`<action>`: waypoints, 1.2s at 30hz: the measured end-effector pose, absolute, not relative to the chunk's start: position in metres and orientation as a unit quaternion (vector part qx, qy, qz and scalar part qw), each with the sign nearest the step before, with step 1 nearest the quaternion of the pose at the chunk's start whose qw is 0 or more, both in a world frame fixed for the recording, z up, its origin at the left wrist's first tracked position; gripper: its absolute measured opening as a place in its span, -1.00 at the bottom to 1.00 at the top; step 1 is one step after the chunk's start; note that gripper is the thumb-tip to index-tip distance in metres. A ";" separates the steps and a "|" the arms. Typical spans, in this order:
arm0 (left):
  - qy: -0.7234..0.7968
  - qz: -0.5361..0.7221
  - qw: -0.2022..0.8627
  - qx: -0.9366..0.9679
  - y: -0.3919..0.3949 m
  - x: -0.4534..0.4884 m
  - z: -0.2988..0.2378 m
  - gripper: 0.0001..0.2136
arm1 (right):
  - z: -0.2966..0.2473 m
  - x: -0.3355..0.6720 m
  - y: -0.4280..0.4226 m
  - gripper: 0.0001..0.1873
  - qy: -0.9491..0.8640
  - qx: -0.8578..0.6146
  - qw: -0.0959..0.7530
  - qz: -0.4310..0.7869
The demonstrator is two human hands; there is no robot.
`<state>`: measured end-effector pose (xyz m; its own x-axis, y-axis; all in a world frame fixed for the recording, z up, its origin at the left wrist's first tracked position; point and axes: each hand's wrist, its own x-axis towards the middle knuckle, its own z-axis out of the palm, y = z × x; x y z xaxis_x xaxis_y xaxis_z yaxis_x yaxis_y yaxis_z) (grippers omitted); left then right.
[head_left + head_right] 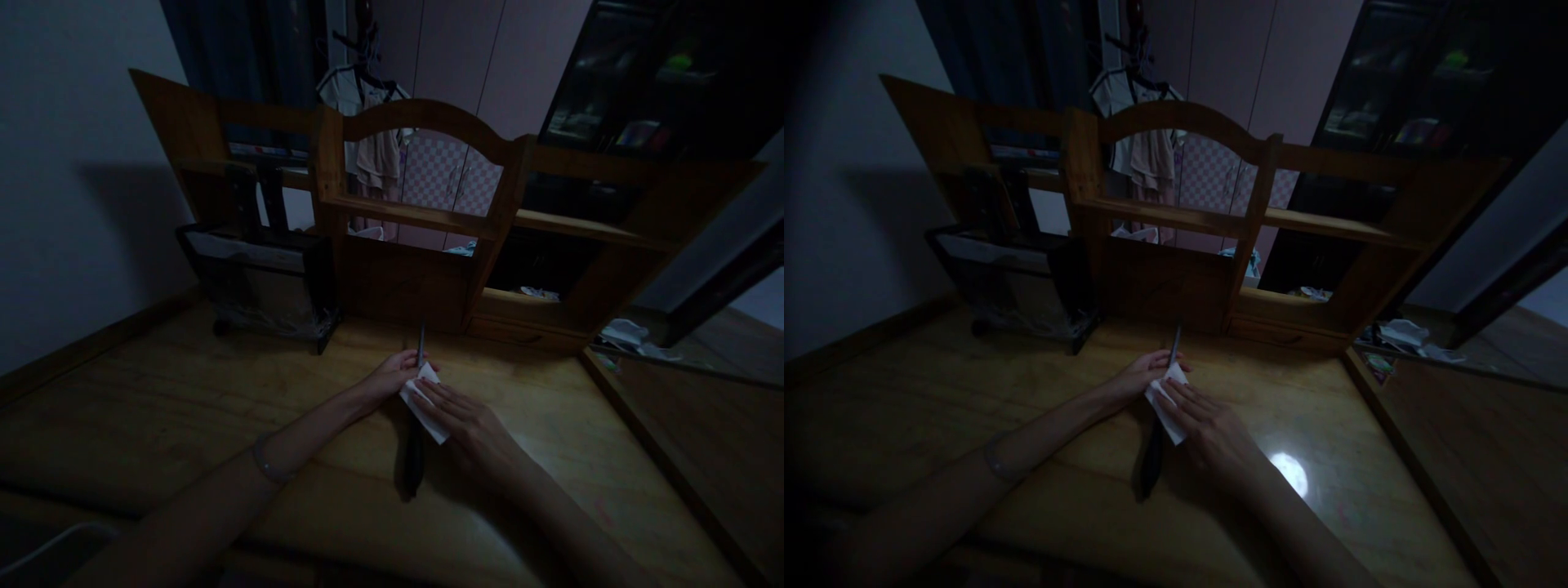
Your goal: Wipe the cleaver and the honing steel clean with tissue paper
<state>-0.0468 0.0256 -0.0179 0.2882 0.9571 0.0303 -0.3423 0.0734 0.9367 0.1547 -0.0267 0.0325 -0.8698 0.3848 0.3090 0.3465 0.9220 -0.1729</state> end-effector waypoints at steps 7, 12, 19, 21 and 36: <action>0.356 0.486 0.659 0.449 0.025 -0.045 -0.017 -0.57 | 0.028 0.167 -0.020 -0.23 -0.967 -0.172 0.182 0.054; 0.342 0.486 0.678 0.432 0.024 -0.046 -0.015 -0.63 | 0.028 0.178 -0.015 -0.27 -0.948 -0.195 0.248 0.037; 0.346 0.493 0.676 0.426 0.025 -0.047 -0.019 -0.65 | 0.028 0.179 -0.016 -0.18 -0.911 -0.262 0.309 0.074; 0.354 0.490 0.678 0.419 0.026 -0.047 -0.021 -0.66 | 0.027 0.179 -0.017 -0.17 -0.909 -0.264 0.312 0.082; 0.349 0.563 0.649 0.374 0.029 -0.045 -0.023 -0.73 | 0.030 0.156 -0.023 -0.23 -0.965 -0.191 0.176 0.040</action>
<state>-0.0447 0.0294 -0.0229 0.1225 0.9919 -0.0326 -0.4693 0.0868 0.8788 0.1557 -0.0226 0.0296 -0.8648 0.3825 0.3252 0.3546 0.9239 -0.1437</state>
